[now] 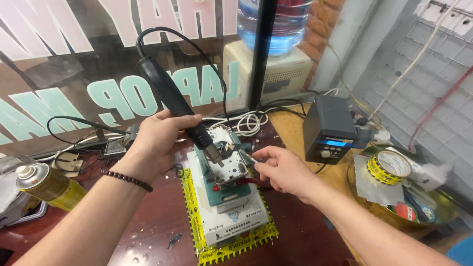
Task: The person holds a hot air gun over a phone clamped in a repair fixture while prying at the phone's back cover with a small metal tool, working around the edges. They then brush debris from the fixture with a brush and lift the phone out of the clamp.
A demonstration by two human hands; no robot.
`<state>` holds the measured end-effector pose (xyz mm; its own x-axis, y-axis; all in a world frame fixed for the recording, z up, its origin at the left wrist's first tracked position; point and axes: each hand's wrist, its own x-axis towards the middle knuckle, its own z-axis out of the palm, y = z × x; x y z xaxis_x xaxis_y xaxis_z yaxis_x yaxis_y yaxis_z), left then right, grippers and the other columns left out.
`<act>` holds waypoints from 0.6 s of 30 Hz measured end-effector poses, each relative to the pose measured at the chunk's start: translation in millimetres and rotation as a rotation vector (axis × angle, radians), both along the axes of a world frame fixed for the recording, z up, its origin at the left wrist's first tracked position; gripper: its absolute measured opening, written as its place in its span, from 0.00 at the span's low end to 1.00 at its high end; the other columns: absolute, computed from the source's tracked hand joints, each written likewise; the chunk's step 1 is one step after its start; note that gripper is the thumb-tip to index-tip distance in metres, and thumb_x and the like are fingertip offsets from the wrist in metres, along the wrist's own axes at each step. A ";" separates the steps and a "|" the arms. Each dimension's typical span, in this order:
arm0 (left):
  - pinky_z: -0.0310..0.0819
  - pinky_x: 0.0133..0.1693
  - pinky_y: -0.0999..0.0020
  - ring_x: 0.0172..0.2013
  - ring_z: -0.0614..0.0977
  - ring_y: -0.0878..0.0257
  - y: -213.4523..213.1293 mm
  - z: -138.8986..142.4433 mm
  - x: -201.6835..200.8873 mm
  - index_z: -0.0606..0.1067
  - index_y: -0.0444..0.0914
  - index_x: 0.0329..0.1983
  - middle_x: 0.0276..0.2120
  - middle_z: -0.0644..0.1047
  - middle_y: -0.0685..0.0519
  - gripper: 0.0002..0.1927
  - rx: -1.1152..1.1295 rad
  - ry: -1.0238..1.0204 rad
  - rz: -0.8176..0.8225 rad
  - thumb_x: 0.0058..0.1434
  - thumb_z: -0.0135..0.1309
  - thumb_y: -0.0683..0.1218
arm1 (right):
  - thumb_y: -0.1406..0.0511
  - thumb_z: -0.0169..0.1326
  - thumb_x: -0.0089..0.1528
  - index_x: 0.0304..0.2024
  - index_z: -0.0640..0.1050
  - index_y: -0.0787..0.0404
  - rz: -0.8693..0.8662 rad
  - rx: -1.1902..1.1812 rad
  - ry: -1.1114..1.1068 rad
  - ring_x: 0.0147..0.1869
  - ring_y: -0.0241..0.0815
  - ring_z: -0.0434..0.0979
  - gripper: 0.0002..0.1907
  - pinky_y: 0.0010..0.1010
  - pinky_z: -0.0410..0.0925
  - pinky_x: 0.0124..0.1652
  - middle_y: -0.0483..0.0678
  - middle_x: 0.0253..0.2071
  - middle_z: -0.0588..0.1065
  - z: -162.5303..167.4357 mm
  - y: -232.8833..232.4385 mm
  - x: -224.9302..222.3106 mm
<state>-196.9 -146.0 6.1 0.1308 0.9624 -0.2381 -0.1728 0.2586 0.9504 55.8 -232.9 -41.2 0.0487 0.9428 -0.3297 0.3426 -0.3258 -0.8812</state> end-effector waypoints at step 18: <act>0.73 0.39 0.67 0.36 0.81 0.63 -8.7 9.9 23.3 0.78 0.38 0.39 0.35 0.81 0.53 0.07 -0.029 0.089 0.164 0.58 0.61 0.40 | 0.57 0.65 0.58 0.29 0.78 0.64 0.018 0.362 -0.259 0.25 0.32 0.71 0.16 0.29 0.66 0.28 0.44 0.20 0.76 -48.1 4.2 27.7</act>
